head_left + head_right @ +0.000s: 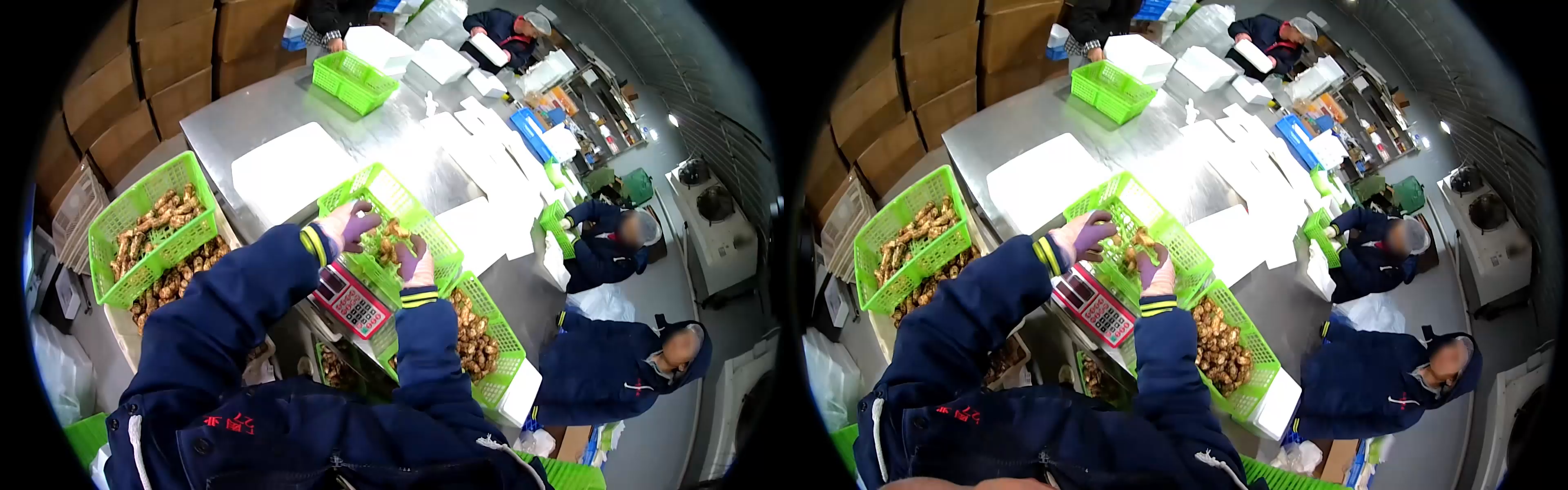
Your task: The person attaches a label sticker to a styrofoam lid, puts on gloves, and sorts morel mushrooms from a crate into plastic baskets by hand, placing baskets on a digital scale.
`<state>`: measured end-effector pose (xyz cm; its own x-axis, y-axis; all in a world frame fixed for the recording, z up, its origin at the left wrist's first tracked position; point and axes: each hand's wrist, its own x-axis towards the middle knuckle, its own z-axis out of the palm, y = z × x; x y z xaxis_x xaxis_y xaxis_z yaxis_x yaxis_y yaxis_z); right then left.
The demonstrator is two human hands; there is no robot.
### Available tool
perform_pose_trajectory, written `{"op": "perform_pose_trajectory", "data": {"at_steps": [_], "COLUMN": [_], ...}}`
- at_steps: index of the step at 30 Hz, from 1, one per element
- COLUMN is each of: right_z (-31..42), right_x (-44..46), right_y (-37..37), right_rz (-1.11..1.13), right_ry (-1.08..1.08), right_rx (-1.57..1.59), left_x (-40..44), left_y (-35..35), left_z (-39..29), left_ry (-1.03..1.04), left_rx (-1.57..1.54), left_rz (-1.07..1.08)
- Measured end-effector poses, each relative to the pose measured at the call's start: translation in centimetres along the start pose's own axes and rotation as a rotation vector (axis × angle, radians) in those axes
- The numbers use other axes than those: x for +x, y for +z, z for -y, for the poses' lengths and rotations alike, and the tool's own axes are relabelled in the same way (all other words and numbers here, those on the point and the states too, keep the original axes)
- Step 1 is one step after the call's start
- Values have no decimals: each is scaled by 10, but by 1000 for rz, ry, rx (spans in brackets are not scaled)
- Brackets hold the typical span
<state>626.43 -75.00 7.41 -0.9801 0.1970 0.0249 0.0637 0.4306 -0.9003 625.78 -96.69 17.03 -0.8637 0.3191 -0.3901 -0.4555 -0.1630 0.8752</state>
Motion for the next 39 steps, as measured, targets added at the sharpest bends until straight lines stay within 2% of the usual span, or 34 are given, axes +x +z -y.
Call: {"op": "perform_pose_trajectory", "data": {"at_steps": [1, 3, 4, 5, 7, 8, 11, 13, 15, 17, 19, 21, 22, 25, 27, 28, 29, 31, 32, 33, 35, 37, 38, 39], "right_z": [25, 37, 68, 82, 105, 113, 170, 180, 191, 196, 204, 209, 216, 189, 172, 178, 185, 176, 160, 157, 172, 176, 152, 177], "right_x": [-10, -18, -30, -37, -46, -53, -95, -115, -129, -144, -163, -186, -200, -229, -229, -228, -227, -211, -192, -178, -151, -127, -97, -119], "right_y": [-1, 13, 18, 28, 57, 74, 112, 145, 174, 207, 237, 264, 276, 307, 311, 309, 305, 293, 289, 282, 265, 257, 252, 244], "right_rz": [-18, -22, 18, 65, 286, 396, 796, 983, 1122, 1179, 1337, 1400, 1452, 1534, 1422, 1437, 1451, 1235, 1109, 982, 946, 1343, 1484, 1263], "right_ry": [-17, -40, -19, -166, -215, -218, -77, -7, -237, -665, -887, -1201, -1230, -1271, -1386, -1331, -1272, -1314, -1378, -1431, -1294, -371, 116, 239], "right_rx": [-38, 121, 77, 96, 194, 250, 295, 169, -10, -152, -321, -535, -863, -1217, -1127, -1209, -1291, -1265, -1087, -907, -951, -471, -39, 27], "left_x": [-6, -58, -66, -76, -121, -141, -225, -280, -326, -359, -379, -392, -390, -384, -371, -360, -355, -337, -328, -325, -315, -299, -296, -297], "left_y": [-9, -35, -57, -80, -118, -142, -201, -228, -245, -260, -264, -262, -257, -244, -252, -253, -248, -249, -250, -242, -242, -239, -240, -242], "left_z": [6, -19, -9, 2, -1, 3, 10, 27, 44, 70, 92, 106, 112, 116, 124, 124, 125, 140, 155, 150, 171, 173, 165, 154], "left_ry": [53, -98, -19, 60, 76, 123, 289, 287, 267, 243, 229, 159, 182, 189, 313, 261, 319, 207, 211, 33, 81, -53, -108, -163], "left_rx": [-28, -158, -180, -204, -93, -165, 55, 26, 59, 12, -35, 117, 131, 367, 1095, 1169, 1296, 1456, 1600, 1612, 1698, 1738, 1677, 1617], "left_rz": [13, 207, 227, 243, 43, 33, -313, -538, -693, -730, -787, -816, -830, -859, -772, -639, -572, -320, -272, -172, -115, -115, -58, -3]}}
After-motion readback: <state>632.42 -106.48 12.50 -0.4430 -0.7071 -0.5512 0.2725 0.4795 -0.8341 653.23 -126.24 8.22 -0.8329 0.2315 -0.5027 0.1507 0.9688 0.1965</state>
